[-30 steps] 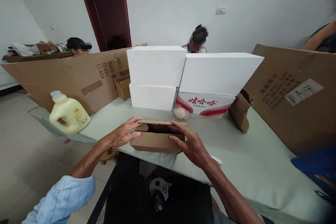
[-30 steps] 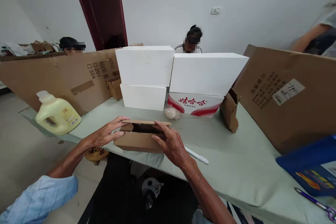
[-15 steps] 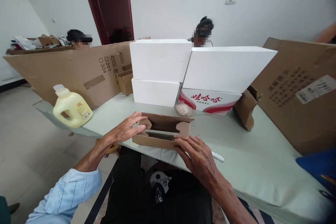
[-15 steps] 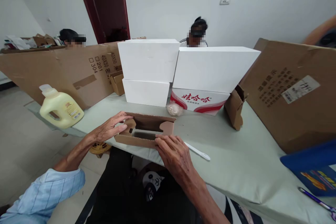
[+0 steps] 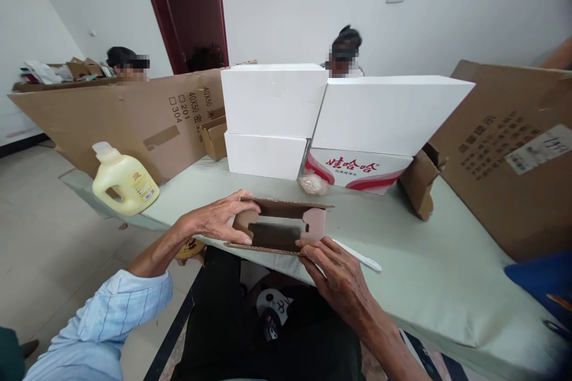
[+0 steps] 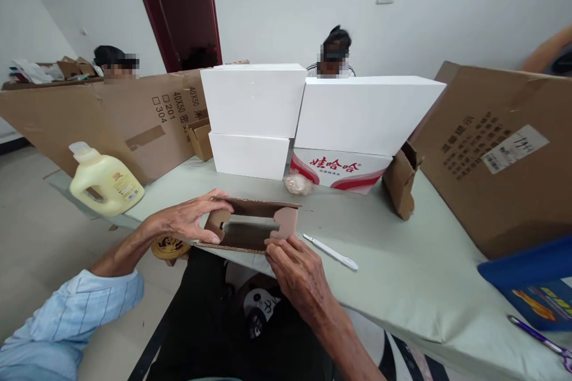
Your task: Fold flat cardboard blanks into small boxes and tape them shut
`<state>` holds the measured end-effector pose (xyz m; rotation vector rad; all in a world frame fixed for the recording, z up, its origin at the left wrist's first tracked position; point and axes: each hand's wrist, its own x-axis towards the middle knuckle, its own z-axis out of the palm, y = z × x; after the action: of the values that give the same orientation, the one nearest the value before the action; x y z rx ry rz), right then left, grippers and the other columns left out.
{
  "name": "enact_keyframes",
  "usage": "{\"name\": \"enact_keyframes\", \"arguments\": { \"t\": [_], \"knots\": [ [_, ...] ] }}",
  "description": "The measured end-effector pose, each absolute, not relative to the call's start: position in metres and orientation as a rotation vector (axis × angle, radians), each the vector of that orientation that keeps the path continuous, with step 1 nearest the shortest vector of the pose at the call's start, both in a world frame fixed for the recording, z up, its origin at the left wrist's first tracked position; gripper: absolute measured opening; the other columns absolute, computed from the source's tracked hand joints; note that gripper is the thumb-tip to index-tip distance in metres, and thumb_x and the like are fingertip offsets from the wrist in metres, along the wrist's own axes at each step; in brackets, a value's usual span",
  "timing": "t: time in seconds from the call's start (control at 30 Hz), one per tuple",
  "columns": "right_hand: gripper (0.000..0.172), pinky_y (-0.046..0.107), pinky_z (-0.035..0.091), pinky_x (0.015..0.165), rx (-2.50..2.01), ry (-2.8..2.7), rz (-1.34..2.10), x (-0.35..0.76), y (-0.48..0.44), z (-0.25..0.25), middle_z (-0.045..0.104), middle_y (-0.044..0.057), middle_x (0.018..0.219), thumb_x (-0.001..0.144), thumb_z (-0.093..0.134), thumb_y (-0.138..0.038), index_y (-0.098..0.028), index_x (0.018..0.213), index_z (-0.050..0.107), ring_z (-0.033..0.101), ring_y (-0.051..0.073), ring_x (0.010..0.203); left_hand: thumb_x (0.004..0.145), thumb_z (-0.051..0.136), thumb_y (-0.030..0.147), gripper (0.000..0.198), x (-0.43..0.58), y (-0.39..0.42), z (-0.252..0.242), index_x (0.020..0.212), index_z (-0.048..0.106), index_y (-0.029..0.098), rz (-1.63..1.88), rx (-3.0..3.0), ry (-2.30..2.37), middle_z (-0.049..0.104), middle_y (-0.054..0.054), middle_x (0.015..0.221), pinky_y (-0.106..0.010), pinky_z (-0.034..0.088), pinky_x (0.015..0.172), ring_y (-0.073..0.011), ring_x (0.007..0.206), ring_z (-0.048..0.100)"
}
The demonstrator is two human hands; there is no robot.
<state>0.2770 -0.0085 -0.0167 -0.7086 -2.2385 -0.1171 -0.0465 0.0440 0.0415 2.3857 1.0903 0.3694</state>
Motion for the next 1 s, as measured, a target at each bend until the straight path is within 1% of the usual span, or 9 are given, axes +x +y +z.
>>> {"name": "enact_keyframes", "arguments": {
  "t": [0.07, 0.2, 0.3, 0.4, 0.53, 0.63, 0.7, 0.83, 1.0],
  "knots": [
    [0.015, 0.033, 0.055, 0.077, -0.701, -2.217, -0.12, 0.279, -0.012, -0.017, 0.079, 0.007, 0.104, 0.101, 0.06, -0.007, -0.022, 0.103, 0.061, 0.071, 0.019, 0.087, 0.075, 0.088, 0.051, 0.074, -0.054, 0.048, 0.045, 0.14, 0.06, 0.028, 0.38, 2.34, 1.052, 0.052, -0.011, 0.148, -0.049, 0.05, 0.112, -0.0356, 0.135, 0.055],
    [0.015, 0.035, 0.055, 0.082, -0.705, -2.189, -0.088, 0.285, -0.015, -0.02, 0.078, 0.011, 0.118, 0.101, 0.06, -0.007, -0.022, 0.103, 0.058, 0.073, 0.021, 0.095, 0.071, 0.092, 0.051, 0.083, -0.07, 0.057, 0.051, 0.142, 0.055, 0.03, 0.418, 2.237, 0.917, 0.054, -0.009, 0.146, -0.05, 0.05, 0.113, -0.0332, 0.136, 0.054],
    [0.015, 0.036, 0.056, 0.082, -0.721, -2.192, -0.051, 0.288, -0.013, -0.021, 0.078, 0.012, 0.12, 0.101, 0.06, -0.008, -0.023, 0.104, 0.057, 0.073, 0.022, 0.097, 0.064, 0.097, 0.052, 0.094, -0.075, 0.061, 0.051, 0.143, 0.052, 0.03, 0.464, 2.172, 0.834, 0.052, -0.009, 0.148, -0.051, 0.049, 0.115, -0.0337, 0.14, 0.052],
    [0.016, 0.036, 0.056, 0.083, -0.734, -2.201, -0.012, 0.289, -0.011, -0.021, 0.078, 0.01, 0.12, 0.102, 0.059, -0.008, -0.023, 0.107, 0.057, 0.073, 0.021, 0.096, 0.058, 0.1, 0.053, 0.103, -0.073, 0.058, 0.046, 0.143, 0.048, 0.029, 0.498, 2.181, 0.826, 0.052, -0.01, 0.145, -0.052, 0.049, 0.116, -0.0337, 0.137, 0.053],
    [0.016, 0.035, 0.057, 0.083, -0.735, -2.247, 0.012, 0.292, -0.009, -0.019, 0.078, 0.009, 0.119, 0.102, 0.058, -0.008, -0.023, 0.108, 0.057, 0.072, 0.02, 0.095, 0.059, 0.1, 0.047, 0.102, -0.068, 0.046, 0.029, 0.141, 0.042, 0.027, 0.515, 2.287, 0.96, 0.052, -0.009, 0.139, -0.052, 0.05, 0.113, -0.0316, 0.127, 0.057],
    [0.012, 0.039, 0.058, 0.089, -0.769, -2.351, 0.001, 0.296, -0.007, -0.015, 0.075, 0.011, 0.127, 0.103, 0.057, -0.012, -0.023, 0.108, 0.056, 0.071, 0.022, 0.102, 0.059, 0.098, 0.044, 0.098, -0.068, 0.038, 0.017, 0.137, 0.042, 0.026, 0.536, 2.304, 1.068, 0.051, -0.009, 0.137, -0.05, 0.052, 0.11, -0.0312, 0.123, 0.058],
    [0.011, 0.04, 0.059, 0.087, -0.781, -2.439, -0.035, 0.298, -0.005, -0.01, 0.073, 0.011, 0.132, 0.104, 0.058, -0.016, -0.023, 0.112, 0.057, 0.071, 0.024, 0.105, 0.059, 0.098, 0.042, 0.095, -0.069, 0.035, 0.013, 0.134, 0.041, 0.026, 0.572, 2.295, 1.107, 0.051, -0.008, 0.136, -0.049, 0.051, 0.11, -0.0306, 0.122, 0.057],
    [0.017, 0.035, 0.06, 0.075, -0.801, -2.502, -0.105, 0.298, 0.001, -0.004, 0.073, 0.012, 0.121, 0.104, 0.057, -0.02, -0.024, 0.12, 0.061, 0.071, 0.024, 0.098, 0.059, 0.098, 0.041, 0.093, -0.069, 0.033, 0.006, 0.13, 0.04, 0.027, 0.682, 2.244, 1.128, 0.052, -0.008, 0.133, -0.048, 0.05, 0.111, -0.0293, 0.121, 0.057],
    [0.028, 0.036, 0.061, 0.08, -0.828, -2.304, -0.103, 0.301, 0.008, -0.009, 0.069, 0.01, 0.114, 0.102, 0.066, -0.029, -0.025, 0.128, 0.06, 0.071, 0.024, 0.099, 0.058, 0.099, 0.038, 0.097, -0.065, 0.028, -0.004, 0.133, 0.038, 0.027, 0.752, 2.204, 1.17, 0.05, -0.01, 0.139, -0.046, 0.051, 0.109, -0.0313, 0.126, 0.055]
  ]
}}
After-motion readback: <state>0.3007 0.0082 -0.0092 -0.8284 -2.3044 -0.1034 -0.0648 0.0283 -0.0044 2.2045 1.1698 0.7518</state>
